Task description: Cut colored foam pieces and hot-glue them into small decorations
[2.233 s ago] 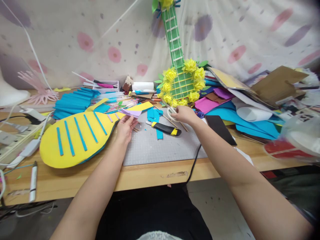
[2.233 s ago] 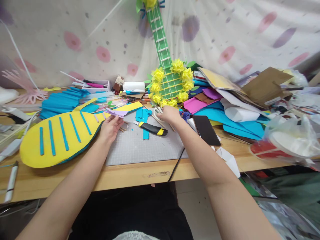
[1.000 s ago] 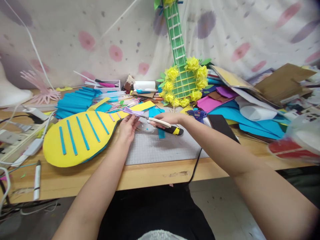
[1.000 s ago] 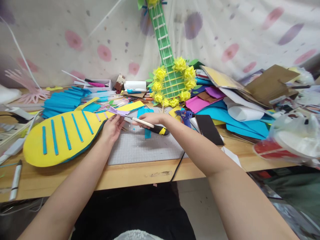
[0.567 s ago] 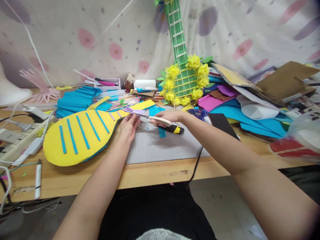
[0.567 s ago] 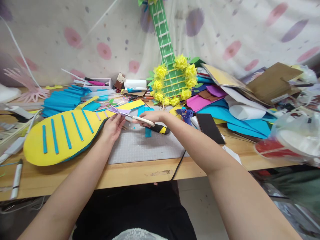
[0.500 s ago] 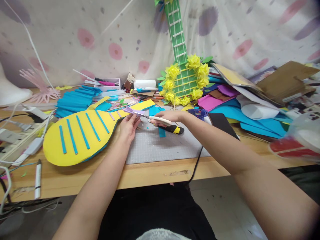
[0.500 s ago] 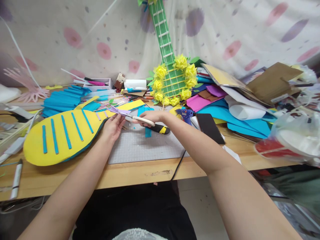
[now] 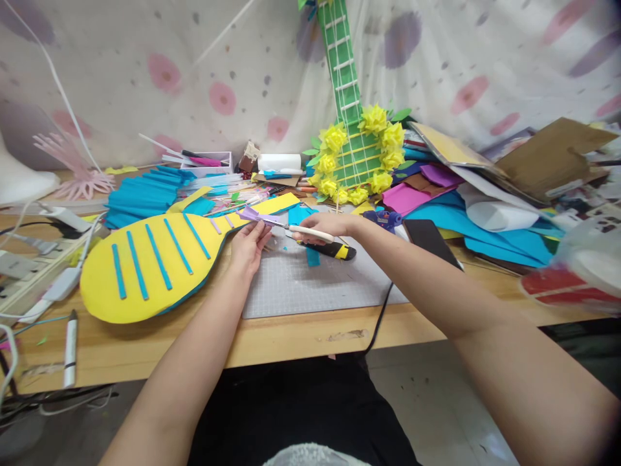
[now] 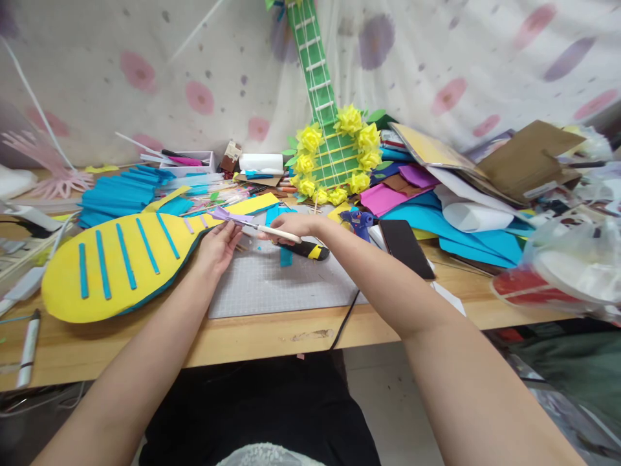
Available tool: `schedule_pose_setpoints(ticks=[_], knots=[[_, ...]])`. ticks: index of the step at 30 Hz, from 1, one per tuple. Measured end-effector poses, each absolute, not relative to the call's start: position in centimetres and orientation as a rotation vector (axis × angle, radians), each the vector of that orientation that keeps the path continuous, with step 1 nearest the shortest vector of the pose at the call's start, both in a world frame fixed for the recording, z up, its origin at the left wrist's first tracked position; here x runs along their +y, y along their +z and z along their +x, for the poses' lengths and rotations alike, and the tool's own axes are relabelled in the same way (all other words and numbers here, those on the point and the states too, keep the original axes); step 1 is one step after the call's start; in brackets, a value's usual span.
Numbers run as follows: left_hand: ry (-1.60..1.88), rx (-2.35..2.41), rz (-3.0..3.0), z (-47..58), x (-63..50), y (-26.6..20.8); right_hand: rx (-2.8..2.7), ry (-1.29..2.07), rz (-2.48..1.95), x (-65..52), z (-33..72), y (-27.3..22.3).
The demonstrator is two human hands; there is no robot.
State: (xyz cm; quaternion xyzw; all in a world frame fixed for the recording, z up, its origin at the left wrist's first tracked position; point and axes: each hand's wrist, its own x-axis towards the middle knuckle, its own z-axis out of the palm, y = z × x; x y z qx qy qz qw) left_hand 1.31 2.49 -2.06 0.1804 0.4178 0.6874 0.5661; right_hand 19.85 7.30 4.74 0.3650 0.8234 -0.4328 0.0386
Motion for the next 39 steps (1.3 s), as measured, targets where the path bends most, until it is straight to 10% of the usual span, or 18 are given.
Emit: schedule_pose_setpoints(ticks=[23,39], knots=[[1.581,0.971,0.459,1.3,2.2,-1.8,2.631,-0.923,1.253,7.3,20.0,5.0],[1.537,0.987,0.570,1.6,2.1,-1.6,2.564,-1.211,1.163,7.2,20.4,4.4]])
